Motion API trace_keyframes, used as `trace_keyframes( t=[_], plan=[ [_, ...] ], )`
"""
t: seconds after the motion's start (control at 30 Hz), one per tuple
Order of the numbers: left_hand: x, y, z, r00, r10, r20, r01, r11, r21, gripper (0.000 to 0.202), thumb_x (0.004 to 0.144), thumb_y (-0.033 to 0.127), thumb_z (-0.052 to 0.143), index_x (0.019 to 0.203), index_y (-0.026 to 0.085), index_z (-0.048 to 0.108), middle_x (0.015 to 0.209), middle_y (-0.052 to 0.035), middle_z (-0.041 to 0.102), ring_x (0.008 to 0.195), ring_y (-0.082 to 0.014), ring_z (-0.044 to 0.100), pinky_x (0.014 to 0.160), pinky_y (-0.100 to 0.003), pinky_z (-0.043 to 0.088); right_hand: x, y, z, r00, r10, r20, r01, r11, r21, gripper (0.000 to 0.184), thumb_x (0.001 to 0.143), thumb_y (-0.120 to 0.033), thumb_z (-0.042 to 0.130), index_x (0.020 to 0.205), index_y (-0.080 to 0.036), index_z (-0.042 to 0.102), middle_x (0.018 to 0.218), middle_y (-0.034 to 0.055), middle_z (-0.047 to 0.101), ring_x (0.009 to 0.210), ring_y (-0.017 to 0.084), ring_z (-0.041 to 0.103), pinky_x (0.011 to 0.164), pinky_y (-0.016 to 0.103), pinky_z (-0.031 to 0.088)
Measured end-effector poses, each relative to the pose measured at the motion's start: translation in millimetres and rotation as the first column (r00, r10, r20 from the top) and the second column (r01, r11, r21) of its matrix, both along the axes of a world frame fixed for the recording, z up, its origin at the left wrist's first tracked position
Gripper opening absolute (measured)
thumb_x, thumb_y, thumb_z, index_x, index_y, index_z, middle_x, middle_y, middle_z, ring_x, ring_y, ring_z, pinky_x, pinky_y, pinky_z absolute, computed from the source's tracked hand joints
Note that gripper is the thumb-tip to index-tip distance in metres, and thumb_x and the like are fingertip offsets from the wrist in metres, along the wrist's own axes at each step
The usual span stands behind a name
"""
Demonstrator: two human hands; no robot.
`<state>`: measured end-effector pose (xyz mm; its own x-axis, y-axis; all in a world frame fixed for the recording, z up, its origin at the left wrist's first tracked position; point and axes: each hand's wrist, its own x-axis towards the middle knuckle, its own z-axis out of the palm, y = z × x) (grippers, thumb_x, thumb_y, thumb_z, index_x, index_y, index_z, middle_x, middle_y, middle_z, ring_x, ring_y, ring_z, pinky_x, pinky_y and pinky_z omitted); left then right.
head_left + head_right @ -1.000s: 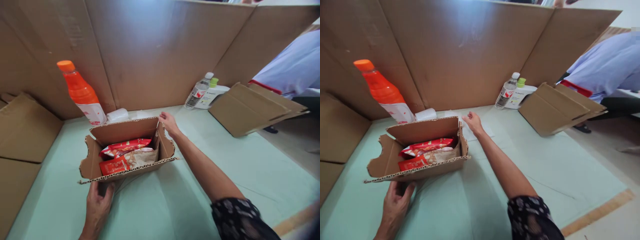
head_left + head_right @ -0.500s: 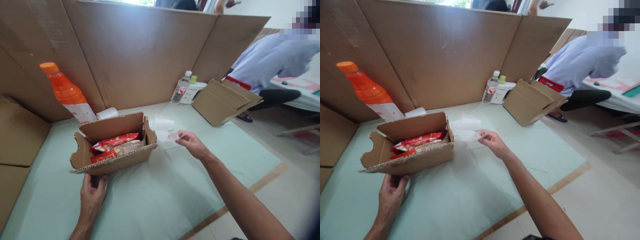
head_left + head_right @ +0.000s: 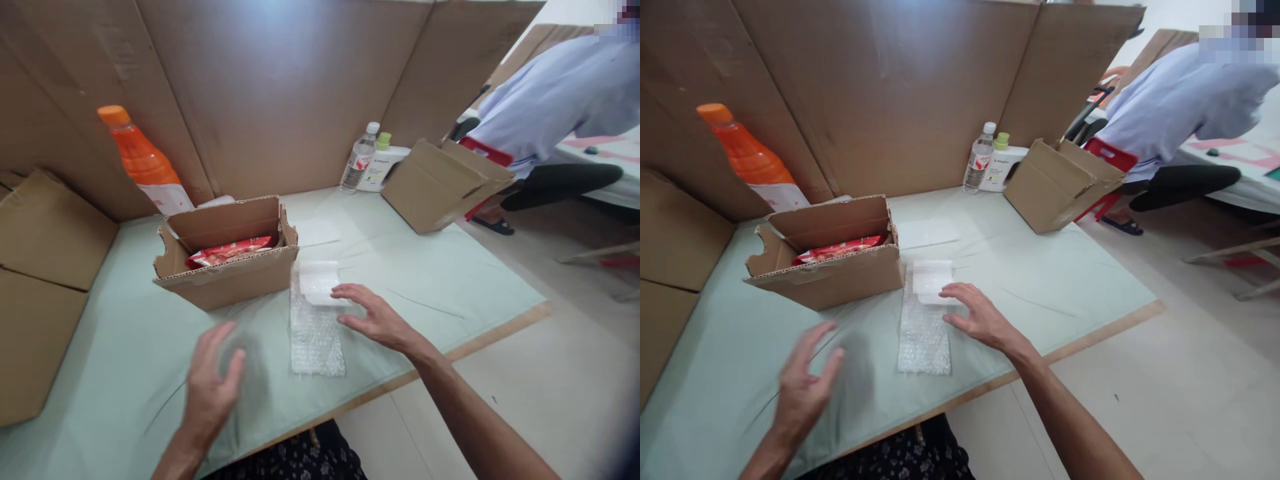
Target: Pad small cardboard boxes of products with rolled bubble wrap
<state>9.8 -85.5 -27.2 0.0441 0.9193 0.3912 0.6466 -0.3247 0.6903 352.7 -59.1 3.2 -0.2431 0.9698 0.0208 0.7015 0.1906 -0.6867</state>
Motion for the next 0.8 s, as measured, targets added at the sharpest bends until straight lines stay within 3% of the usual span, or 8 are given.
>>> trace_keyframes(
  t=[0.07,0.13,0.27,0.37,0.43,0.53,0.67,0.8],
  plan=[
    [29,-10,-5.0,0.946,-0.297,-0.129,0.298,0.954,-0.010,0.036,0.087,0.024,0.061,0.123,0.021,0.063,0.128,-0.0119,0.065,0.121,-0.0288,0.059,0.102,-0.048,0.051,-2,16,-20.9,0.980,-0.030,0.197,0.000,0.989,0.151,0.036,0.083,-0.032,0.068,0.118,-0.026,0.071,0.137,0.0084,0.064,0.128,0.030,0.056,0.103,0.048,0.047],
    [51,-14,-12.5,0.836,-0.492,-0.243,0.483,0.870,-0.101,0.041,0.082,0.023,0.067,0.123,0.021,0.064,0.135,-0.0131,0.062,0.129,-0.0341,0.054,0.107,-0.056,0.047,2,33,-34.4,0.942,-0.134,0.307,0.055,0.966,0.252,0.022,0.086,-0.024,0.062,0.103,-0.024,0.075,0.127,0.0089,0.070,0.120,0.030,0.061,0.100,0.049,0.048],
    [54,-19,-23.7,0.747,-0.605,-0.276,0.566,0.796,-0.214,0.048,0.078,0.024,0.072,0.125,0.021,0.064,0.146,-0.0141,0.055,0.138,-0.0374,0.046,0.113,-0.062,0.040,23,47,-25.7,0.830,-0.373,0.415,0.202,0.894,0.399,0.027,0.091,-0.018,0.048,0.097,-0.017,0.075,0.116,0.0157,0.073,0.119,0.036,0.061,0.096,0.056,0.046],
    [23,-17,-22.2,0.882,-0.445,-0.154,0.430,0.894,-0.123,0.043,0.086,0.023,0.064,0.130,0.025,0.061,0.146,-0.0128,0.054,0.136,-0.0316,0.050,0.108,-0.051,0.048,24,32,-4.7,0.732,-0.401,0.551,0.153,0.885,0.440,0.033,0.088,-0.021,0.053,0.117,-0.016,0.069,0.126,0.0192,0.068,0.125,0.041,0.056,0.093,0.058,0.047],
    [-1,-8,-15.2,0.991,-0.131,-0.016,0.130,0.990,-0.050,0.049,0.090,0.024,0.061,0.138,0.026,0.053,0.145,-0.0135,0.053,0.129,-0.0289,0.055,0.103,-0.047,0.051,10,22,5.5,0.789,-0.317,0.526,0.094,0.909,0.406,0.046,0.089,-0.029,0.057,0.133,-0.018,0.059,0.136,0.0186,0.062,0.127,0.040,0.054,0.094,0.057,0.048],
    [-26,20,-0.2,0.914,0.300,0.273,-0.283,0.954,-0.100,0.069,0.088,0.031,0.066,0.150,0.028,0.036,0.149,-0.0139,0.048,0.109,-0.0227,0.064,0.091,-0.039,0.054,-29,26,10.4,0.944,-0.132,0.301,0.040,0.955,0.293,0.057,0.092,-0.040,0.057,0.146,-0.024,0.044,0.144,0.0134,0.056,0.127,0.033,0.057,0.098,0.051,0.051],
    [-35,72,10.3,0.826,0.359,0.436,-0.266,0.928,-0.261,0.065,0.082,0.038,0.070,0.141,0.023,0.048,0.130,-0.0104,0.060,0.076,-0.0111,0.061,0.070,-0.026,0.052,-82,62,4.5,0.999,-0.034,0.006,0.034,0.994,0.107,0.062,0.087,-0.034,0.060,0.145,-0.021,0.043,0.138,0.0144,0.060,0.120,0.030,0.062,0.094,0.047,0.054],
    [-33,113,4.3,0.769,0.388,0.508,-0.287,0.920,-0.268,0.067,0.077,0.039,0.072,0.137,0.018,0.050,0.114,-0.0070,0.064,0.075,-0.0101,0.060,0.070,-0.025,0.052,-98,88,-4.0,0.983,-0.001,-0.182,0.008,0.999,0.040,0.067,0.084,-0.035,0.060,0.147,-0.019,0.041,0.140,0.0153,0.058,0.122,0.030,0.060,0.092,0.046,0.056]
  ],
)
